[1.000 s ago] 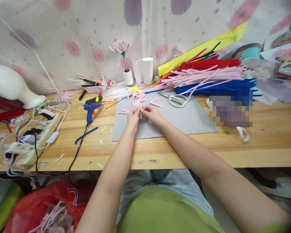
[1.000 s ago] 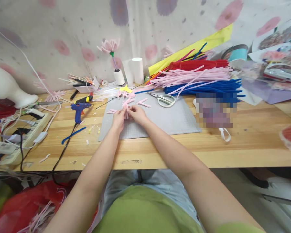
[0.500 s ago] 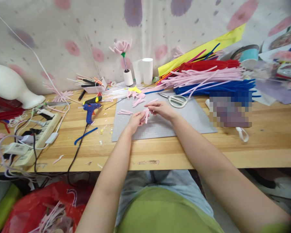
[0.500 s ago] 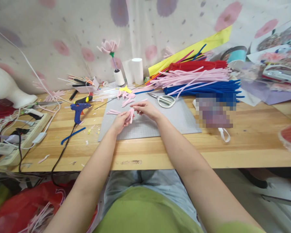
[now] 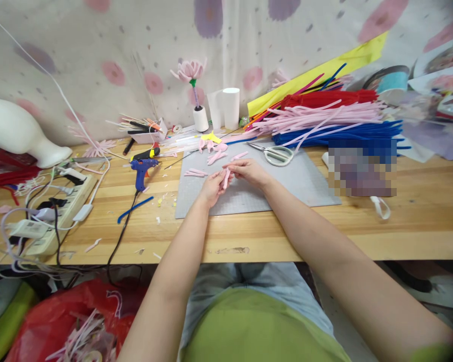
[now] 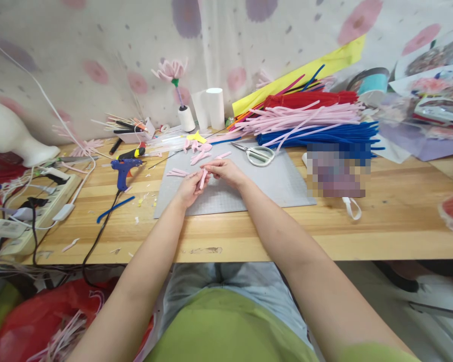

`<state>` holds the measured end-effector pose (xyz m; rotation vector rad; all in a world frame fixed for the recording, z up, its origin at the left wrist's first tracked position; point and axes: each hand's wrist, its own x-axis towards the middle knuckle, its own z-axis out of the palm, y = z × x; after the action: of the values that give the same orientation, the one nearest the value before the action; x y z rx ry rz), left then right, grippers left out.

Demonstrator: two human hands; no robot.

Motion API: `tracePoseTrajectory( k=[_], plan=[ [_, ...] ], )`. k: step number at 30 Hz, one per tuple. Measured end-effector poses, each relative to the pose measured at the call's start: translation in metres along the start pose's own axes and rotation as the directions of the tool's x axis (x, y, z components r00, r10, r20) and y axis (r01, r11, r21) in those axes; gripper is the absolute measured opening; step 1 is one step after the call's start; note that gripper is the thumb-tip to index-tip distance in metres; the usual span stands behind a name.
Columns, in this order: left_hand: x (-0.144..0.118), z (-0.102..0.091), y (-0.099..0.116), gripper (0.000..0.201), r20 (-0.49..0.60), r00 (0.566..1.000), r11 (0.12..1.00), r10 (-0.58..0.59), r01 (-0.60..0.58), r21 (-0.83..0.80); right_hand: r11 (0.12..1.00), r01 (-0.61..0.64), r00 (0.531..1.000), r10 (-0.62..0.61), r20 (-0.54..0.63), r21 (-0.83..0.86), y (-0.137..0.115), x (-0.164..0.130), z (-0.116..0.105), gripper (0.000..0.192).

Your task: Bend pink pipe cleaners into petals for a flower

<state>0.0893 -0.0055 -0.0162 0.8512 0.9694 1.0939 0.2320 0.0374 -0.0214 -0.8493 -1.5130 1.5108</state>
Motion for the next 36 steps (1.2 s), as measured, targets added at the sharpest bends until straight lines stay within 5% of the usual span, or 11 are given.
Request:
tracePoseTrajectory(
  k=[14,19,23,31,36],
  plan=[
    [0.002,0.01,-0.005,0.02,-0.181,0.977,0.983,0.111,-0.081,0.166,0.986,0.085,0.98,-0.109,-0.169,-0.14,-0.002,0.005,0.01,0.021],
    [-0.001,0.005,0.002,0.017,0.024,1.0,1.0,0.0,0.0,0.005,0.996,-0.018,0.999,0.021,-0.033,0.088,0.0,0.0,0.007,0.032],
    [-0.002,0.003,0.005,0.019,0.203,0.974,0.985,-0.102,0.127,-0.115,0.964,-0.072,0.997,0.074,0.0,0.256,0.003,0.0,0.004,0.031],
    [-0.003,0.008,0.002,0.019,0.156,0.981,0.975,-0.112,0.139,-0.172,0.92,-0.11,0.993,0.091,0.069,0.376,0.002,-0.001,0.007,0.031],
    [-0.002,0.008,0.0,0.018,0.143,0.983,0.972,-0.117,0.143,-0.188,0.939,-0.083,0.996,0.085,0.009,0.334,0.0,0.0,0.009,0.032]
  ],
)
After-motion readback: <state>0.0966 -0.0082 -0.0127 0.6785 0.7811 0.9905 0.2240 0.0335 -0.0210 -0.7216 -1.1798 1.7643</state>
